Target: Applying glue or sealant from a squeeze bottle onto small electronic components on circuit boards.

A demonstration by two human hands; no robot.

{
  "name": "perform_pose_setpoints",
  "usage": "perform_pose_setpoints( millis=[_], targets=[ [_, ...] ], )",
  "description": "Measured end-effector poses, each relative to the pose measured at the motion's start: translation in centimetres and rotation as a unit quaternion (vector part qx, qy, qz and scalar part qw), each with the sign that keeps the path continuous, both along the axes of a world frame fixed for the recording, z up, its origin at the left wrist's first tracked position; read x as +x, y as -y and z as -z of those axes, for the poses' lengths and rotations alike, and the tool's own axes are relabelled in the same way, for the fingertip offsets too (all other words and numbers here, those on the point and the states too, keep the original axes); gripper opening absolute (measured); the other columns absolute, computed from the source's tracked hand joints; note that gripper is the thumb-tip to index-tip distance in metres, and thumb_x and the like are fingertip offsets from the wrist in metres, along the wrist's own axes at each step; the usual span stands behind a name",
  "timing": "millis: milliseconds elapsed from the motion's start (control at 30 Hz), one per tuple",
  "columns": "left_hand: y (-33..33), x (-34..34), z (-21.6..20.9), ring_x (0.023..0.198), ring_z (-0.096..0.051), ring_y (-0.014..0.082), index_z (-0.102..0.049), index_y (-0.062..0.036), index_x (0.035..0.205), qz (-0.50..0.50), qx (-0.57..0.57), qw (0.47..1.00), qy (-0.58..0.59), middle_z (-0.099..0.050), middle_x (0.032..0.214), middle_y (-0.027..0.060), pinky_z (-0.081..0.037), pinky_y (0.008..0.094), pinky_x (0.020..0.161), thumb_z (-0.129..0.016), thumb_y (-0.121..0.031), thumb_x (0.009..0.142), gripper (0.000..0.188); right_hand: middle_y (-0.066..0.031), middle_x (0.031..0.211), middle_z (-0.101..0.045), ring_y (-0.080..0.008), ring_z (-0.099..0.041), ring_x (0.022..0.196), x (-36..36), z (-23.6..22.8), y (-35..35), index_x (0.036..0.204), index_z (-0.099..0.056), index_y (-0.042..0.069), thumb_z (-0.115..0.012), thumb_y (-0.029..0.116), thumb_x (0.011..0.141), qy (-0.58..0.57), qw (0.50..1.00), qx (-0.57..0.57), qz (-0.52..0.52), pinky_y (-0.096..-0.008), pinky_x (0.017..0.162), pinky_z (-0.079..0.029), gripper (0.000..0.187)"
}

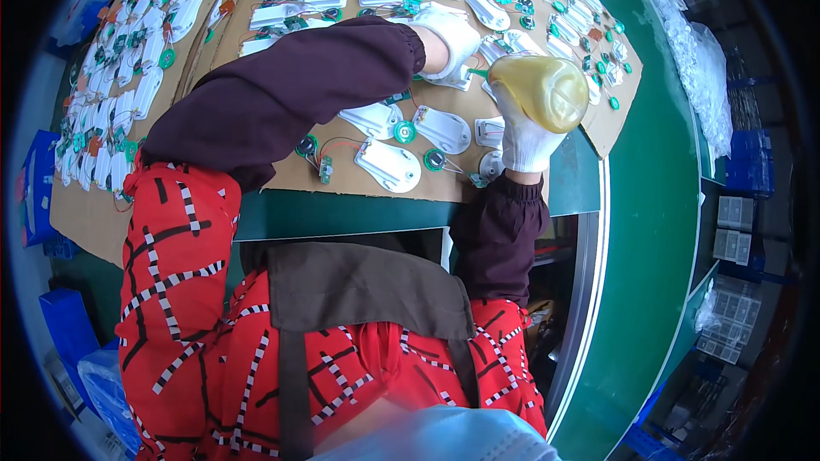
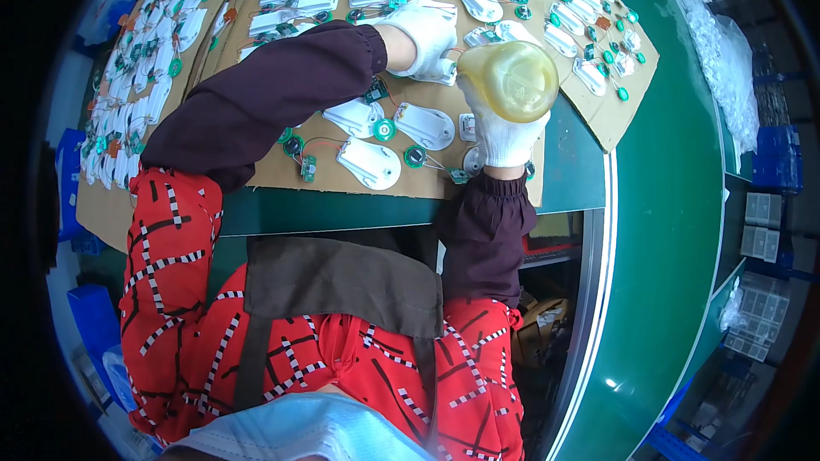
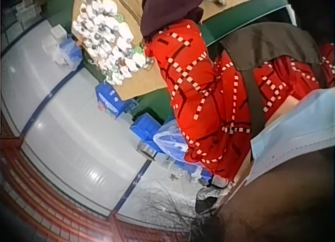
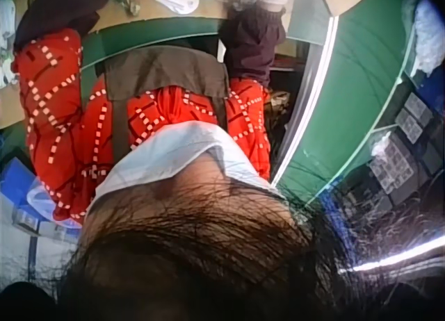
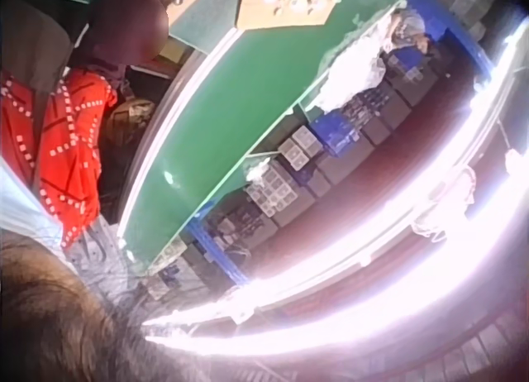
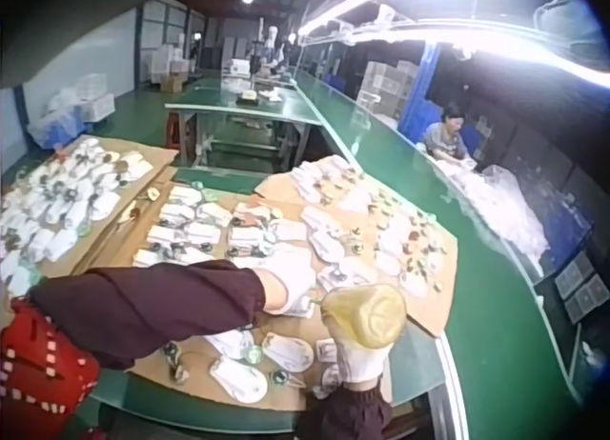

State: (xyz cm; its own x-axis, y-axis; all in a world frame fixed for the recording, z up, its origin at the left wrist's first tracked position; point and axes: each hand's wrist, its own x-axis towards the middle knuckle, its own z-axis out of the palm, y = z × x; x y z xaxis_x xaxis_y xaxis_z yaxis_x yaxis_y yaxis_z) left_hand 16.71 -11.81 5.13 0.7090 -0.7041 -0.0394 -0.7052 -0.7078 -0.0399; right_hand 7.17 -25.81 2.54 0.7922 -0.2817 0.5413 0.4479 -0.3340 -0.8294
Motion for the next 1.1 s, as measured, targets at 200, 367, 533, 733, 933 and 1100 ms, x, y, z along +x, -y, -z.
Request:
perform_pose_setpoints(
  millis=[200, 367, 533, 733, 933, 1100],
  targets=[
    [-0.3, -0.5, -0.2, 0.068, -0.061, 0.0268, -0.066, -0.0046, 0.077, -0.02, -0.008, 1.0, -0.019, -0.062, 0.071, 0.0132, -0.047, 0.0351, 0.067, -0.054, -0.043, 0.074, 0.041, -0.006, 0.094, -0.06, -0.0148, -0.059, 0.082, 0.1, 0.2, 0.1, 0.101, -0.054, 0.003, -0.08, 0.021, 0.057, -0.007, 1.0, -0.027, 0.01, -0.0286, 0.073, -0.047, 0.054],
    [-0.5, -0.6, -0.5, 0.074, -0.061, 0.027, -0.066, -0.0049, 0.083, -0.037, 0.002, 0.999, -0.032, -0.063, 0.079, 0.0141, -0.048, 0.0363, 0.067, -0.058, -0.041, 0.071, 0.039, -0.0058, 0.095, -0.059, -0.0155, -0.058, 0.083, 0.1, 0.1, -0.4, 0.101, -0.053, 0.003, -0.081, 0.02, 0.056, -0.026, 0.999, 0.013, -0.019, -0.0289, 0.073, -0.047, 0.056],
    [-0.6, -0.8, -1.0, 0.079, -0.061, 0.0277, -0.065, -0.005, 0.088, -0.058, 0.014, 0.996, -0.067, -0.063, 0.086, 0.0149, -0.049, 0.0371, 0.068, -0.063, -0.039, 0.067, 0.04, -0.0061, 0.099, -0.057, -0.0156, -0.056, 0.089, 0.0, -0.2, -0.3, 0.108, -0.047, 0.004, -0.078, 0.009, 0.058, -0.044, 0.998, -0.04, -0.017, -0.0287, 0.078, -0.047, 0.059],
    [-0.6, -0.7, -0.5, 0.074, -0.061, 0.0262, -0.066, -0.0043, 0.082, -0.036, -0.006, 0.999, -0.033, -0.063, 0.077, 0.0126, -0.049, 0.0357, 0.065, -0.054, -0.048, 0.074, 0.046, -0.0069, 0.099, -0.057, -0.0159, -0.057, 0.089, -0.1, 0.3, 0.0, 0.108, -0.048, 0.003, -0.077, 0.006, 0.058, -0.036, 0.998, -0.044, -0.007, -0.0288, 0.078, -0.047, 0.057],
    [-0.7, -0.7, -0.5, 0.074, -0.061, 0.026, -0.065, -0.004, 0.083, -0.037, -0.006, 0.999, -0.032, -0.063, 0.08, 0.0125, -0.049, 0.0352, 0.065, -0.056, -0.047, 0.073, 0.045, -0.0083, 0.097, -0.058, -0.0168, -0.057, 0.087, -0.4, -0.2, -0.3, 0.106, -0.05, 0.002, -0.074, 0.002, 0.06, -0.034, 0.999, 0.034, -0.019, -0.0294, 0.077, -0.048, 0.052],
    [-0.9, -0.9, -0.8, 0.074, -0.061, 0.0256, -0.065, -0.0037, 0.084, -0.037, -0.01, 0.998, -0.039, -0.063, 0.08, 0.0126, -0.049, 0.0352, 0.065, -0.057, -0.04, 0.073, 0.039, -0.0091, 0.097, -0.058, -0.0174, -0.058, 0.087, -0.6, -0.4, -0.8, 0.106, -0.049, 0.0, -0.073, 0.001, 0.059, -0.022, 0.995, 0.094, -0.02, -0.0292, 0.077, -0.048, 0.053]
  ],
)
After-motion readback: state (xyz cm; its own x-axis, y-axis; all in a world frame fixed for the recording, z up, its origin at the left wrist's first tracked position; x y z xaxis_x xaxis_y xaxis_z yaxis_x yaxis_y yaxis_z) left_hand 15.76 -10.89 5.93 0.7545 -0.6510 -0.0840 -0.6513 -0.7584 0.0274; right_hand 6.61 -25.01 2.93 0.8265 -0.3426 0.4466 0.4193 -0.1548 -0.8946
